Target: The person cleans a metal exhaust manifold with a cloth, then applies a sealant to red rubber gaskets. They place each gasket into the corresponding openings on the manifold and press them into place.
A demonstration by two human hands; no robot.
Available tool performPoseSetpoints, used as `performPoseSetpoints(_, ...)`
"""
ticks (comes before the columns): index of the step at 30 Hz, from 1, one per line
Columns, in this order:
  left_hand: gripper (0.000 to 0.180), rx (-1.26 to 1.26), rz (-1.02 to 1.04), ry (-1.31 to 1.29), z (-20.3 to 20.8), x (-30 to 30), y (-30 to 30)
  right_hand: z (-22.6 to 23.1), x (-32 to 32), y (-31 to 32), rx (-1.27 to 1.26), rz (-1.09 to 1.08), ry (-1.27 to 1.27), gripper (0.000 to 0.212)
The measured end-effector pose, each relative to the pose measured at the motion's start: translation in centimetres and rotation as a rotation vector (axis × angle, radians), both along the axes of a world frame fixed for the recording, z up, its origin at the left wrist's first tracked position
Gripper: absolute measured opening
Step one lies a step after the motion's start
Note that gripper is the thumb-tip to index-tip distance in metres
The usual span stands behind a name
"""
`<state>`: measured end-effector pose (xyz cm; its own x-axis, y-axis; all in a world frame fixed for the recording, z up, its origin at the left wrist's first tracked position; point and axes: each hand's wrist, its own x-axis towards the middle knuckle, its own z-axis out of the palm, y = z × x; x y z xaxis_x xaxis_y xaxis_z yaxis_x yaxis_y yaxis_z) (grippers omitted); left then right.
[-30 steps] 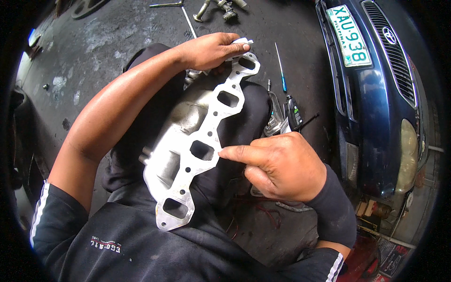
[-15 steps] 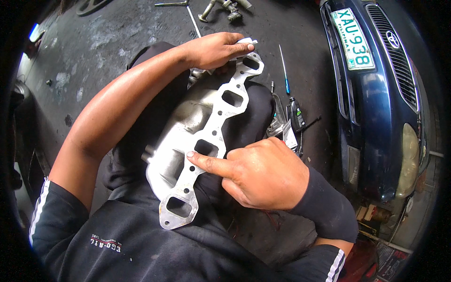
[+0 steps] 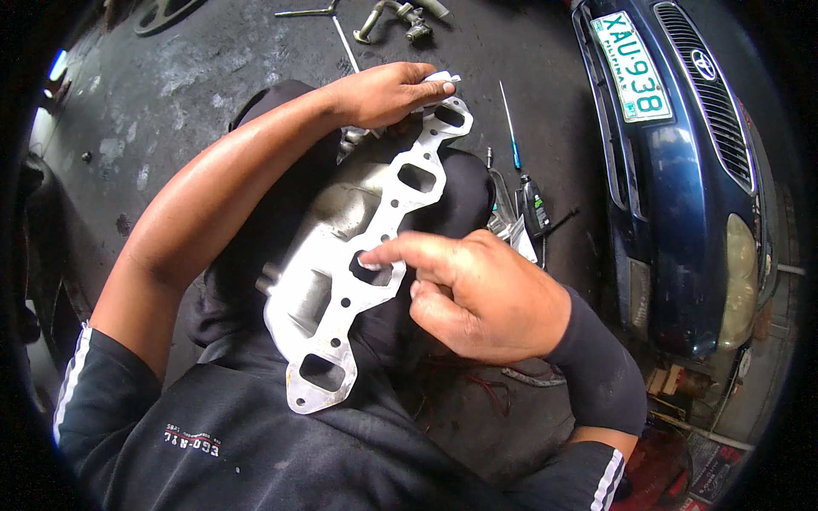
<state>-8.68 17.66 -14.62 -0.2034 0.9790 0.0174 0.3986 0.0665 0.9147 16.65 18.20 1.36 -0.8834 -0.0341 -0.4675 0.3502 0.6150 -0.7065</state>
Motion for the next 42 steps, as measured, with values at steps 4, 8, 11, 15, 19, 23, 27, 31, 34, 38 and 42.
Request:
performPoseSetpoints(4,0.067,0.020,0.005,-0.007,0.0,-0.1,-0.1,-0.1,-1.1,-1.3,-0.299,-0.374,0.031,0.049)
performPoseSetpoints(8,0.066,0.016,-0.008,-0.018,-0.1,-0.2,0.0,0.4,-2.3,-1.8,-0.433,-0.525,0.081,0.059)
performPoseSetpoints(11,0.066,0.003,-0.021,-0.046,-0.1,-0.2,0.1,0.1,-3.4,-2.4,-0.555,-0.525,-0.009,0.055)
performPoseSetpoints(15,0.067,-0.025,-0.014,-0.061,-0.1,-0.2,0.0,-0.1,-4.9,-2.1,-0.389,-0.378,-0.111,0.052)
performPoseSetpoints(19,0.068,-0.015,-0.017,-0.075,0.0,-0.2,-0.1,-0.3,-5.3,-2.2,-0.377,-0.360,-0.131,0.053)
performPoseSetpoints(23,0.069,0.003,-0.017,-0.052,-0.1,-0.3,-0.2,-0.3,-5.3,-2.2,-0.396,-0.402,-0.101,0.053)
performPoseSetpoints(27,0.069,0.035,-0.044,-0.040,-0.3,-0.5,0.0,0.0,-5.7,-1.8,-0.472,-0.510,-0.048,0.053)
performPoseSetpoints(31,0.070,0.055,-0.011,-0.011,-0.5,-0.4,0.0,1.0,-5.6,-1.8,-0.346,-0.488,-0.081,0.053)
performPoseSetpoints(34,0.071,-0.009,-0.029,-0.047,-0.3,-0.4,-0.1,1.7,-5.6,-2.2,-0.290,-0.411,-0.184,0.053)
performPoseSetpoints(38,0.072,-0.015,-0.029,-0.073,0.0,-0.3,-0.2,1.9,-6.2,-2.3,-0.301,-0.299,-0.221,0.054)
performPoseSetpoints(42,0.073,-0.018,-0.025,-0.065,-0.3,-0.2,-0.1,1.7,-6.2,-2.3,-0.367,-0.260,-0.278,0.058)
